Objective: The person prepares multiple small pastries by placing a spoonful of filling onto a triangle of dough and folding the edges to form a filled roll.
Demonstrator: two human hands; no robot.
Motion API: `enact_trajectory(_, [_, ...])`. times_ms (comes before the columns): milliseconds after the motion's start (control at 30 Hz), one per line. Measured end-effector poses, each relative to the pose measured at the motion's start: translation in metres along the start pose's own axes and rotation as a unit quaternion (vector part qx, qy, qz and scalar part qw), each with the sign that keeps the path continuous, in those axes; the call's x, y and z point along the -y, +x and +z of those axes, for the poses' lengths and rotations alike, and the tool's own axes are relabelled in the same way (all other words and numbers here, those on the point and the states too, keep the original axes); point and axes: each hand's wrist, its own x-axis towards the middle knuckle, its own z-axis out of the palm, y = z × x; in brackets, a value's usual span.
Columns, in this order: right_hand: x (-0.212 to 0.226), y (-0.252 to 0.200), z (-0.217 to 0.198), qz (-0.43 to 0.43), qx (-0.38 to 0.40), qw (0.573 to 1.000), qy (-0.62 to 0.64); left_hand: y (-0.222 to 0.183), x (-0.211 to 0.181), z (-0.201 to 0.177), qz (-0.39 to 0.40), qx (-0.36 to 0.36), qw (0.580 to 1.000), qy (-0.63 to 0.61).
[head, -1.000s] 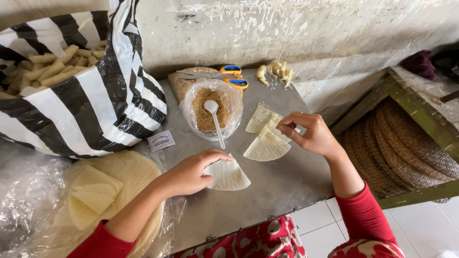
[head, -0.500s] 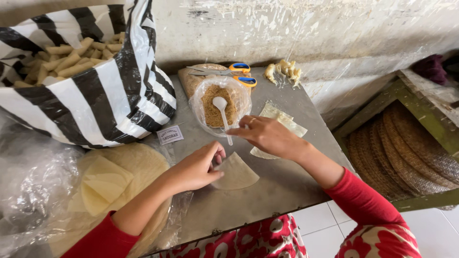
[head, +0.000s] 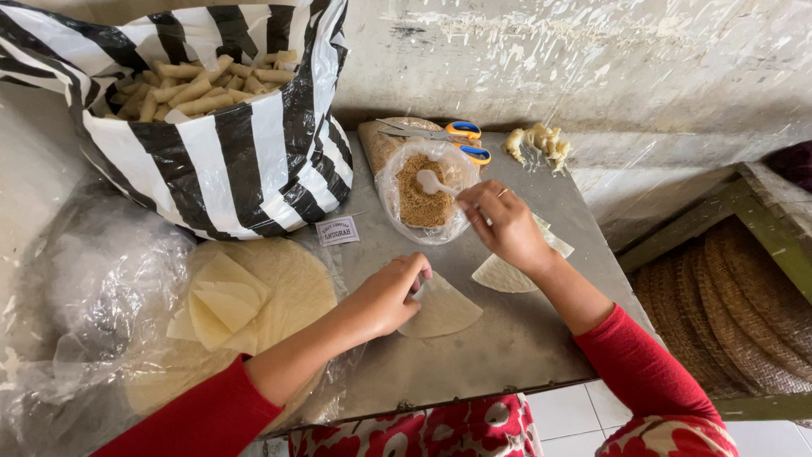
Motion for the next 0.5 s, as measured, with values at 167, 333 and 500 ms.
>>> enact_trajectory(167, [-0.029, -0.009, 0.012, 0.152, -0.060, 0.983, 0.079, -0.004, 0.004, -0.006, -0.006, -0.046, 0.999, 0.022])
enact_trajectory(333, [-0.053, -0.020, 0.041, 0.291, -0.055, 0.915, 0.275, -0.006, 0.007, -0.011, -0.018, -0.032, 0.999, 0.031])
enact_trajectory(500, [-0.069, -0.027, 0.050, 0.319, -0.064, 0.879, 0.348, -0.029, -0.010, 0.003, -0.018, -0.090, 0.996, 0.016])
